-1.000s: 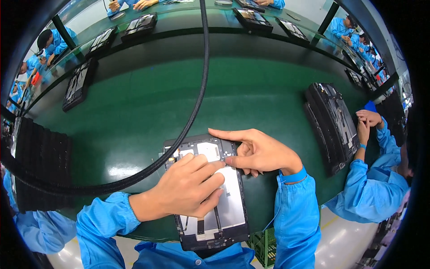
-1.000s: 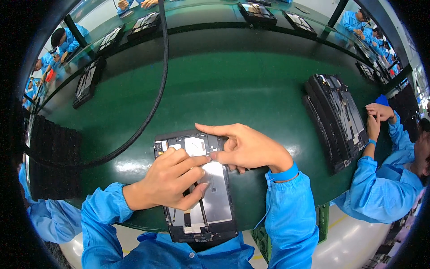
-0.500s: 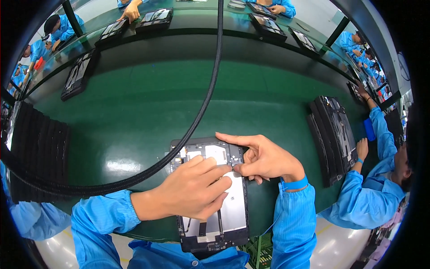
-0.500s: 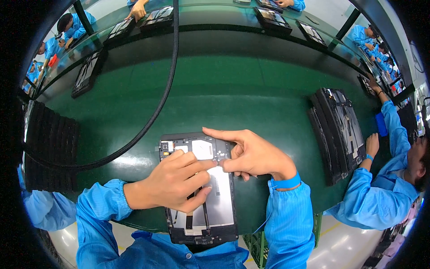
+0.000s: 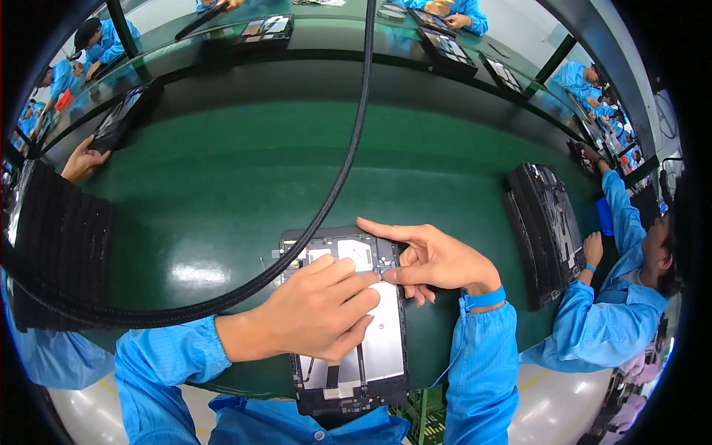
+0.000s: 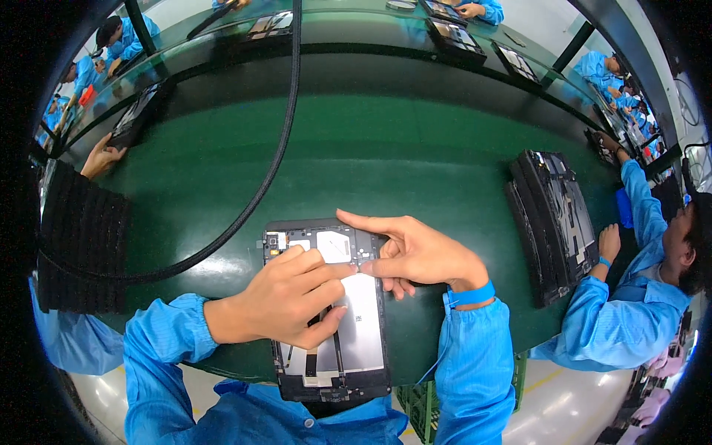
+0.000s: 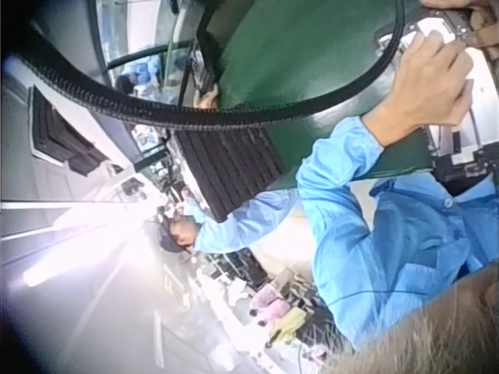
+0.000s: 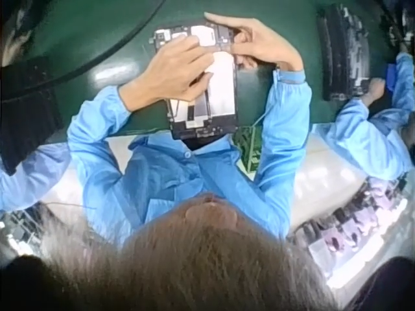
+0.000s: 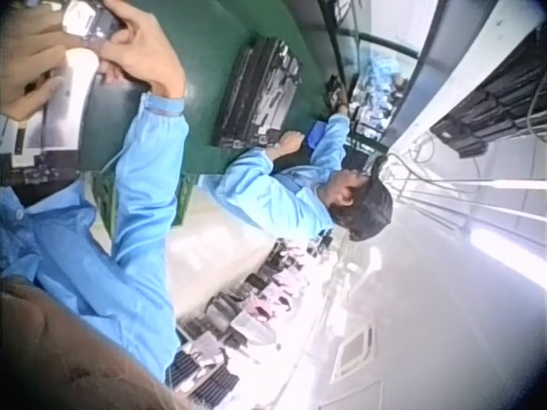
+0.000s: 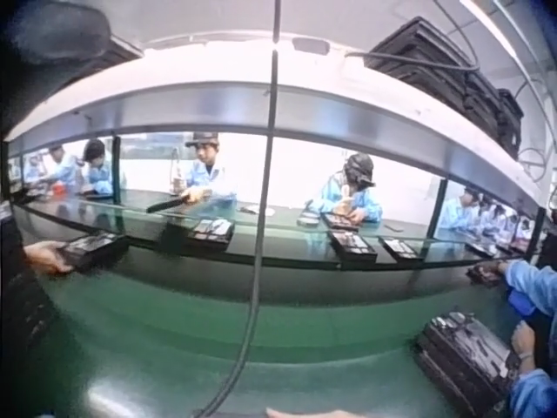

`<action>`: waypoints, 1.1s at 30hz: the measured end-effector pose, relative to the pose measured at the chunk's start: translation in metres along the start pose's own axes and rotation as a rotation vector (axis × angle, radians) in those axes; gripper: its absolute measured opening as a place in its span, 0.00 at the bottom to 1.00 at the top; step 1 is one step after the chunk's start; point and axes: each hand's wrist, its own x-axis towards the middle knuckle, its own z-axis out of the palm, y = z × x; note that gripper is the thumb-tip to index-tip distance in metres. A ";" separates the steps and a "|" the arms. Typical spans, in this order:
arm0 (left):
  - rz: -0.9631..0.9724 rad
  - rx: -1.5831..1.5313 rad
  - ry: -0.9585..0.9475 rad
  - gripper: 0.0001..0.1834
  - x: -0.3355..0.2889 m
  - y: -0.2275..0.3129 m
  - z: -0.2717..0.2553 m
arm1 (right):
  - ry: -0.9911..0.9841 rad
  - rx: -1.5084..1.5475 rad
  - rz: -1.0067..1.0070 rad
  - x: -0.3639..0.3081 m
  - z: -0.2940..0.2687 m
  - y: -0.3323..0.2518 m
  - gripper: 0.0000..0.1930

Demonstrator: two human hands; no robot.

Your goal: The person attaches and presses internal cables and components onto tablet assemblies by hand, then slides the completed devices forward along the conveyor belt.

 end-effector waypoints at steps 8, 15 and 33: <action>-0.010 -0.017 -0.006 0.15 -0.002 0.000 0.000 | 0.008 0.007 0.011 0.000 0.001 0.003 0.44; 0.014 -0.012 0.035 0.13 -0.002 -0.002 0.004 | 0.009 0.000 0.015 -0.001 0.001 0.000 0.44; 0.002 -0.035 0.042 0.14 -0.001 -0.002 0.004 | 0.039 0.019 0.050 0.000 0.001 -0.003 0.45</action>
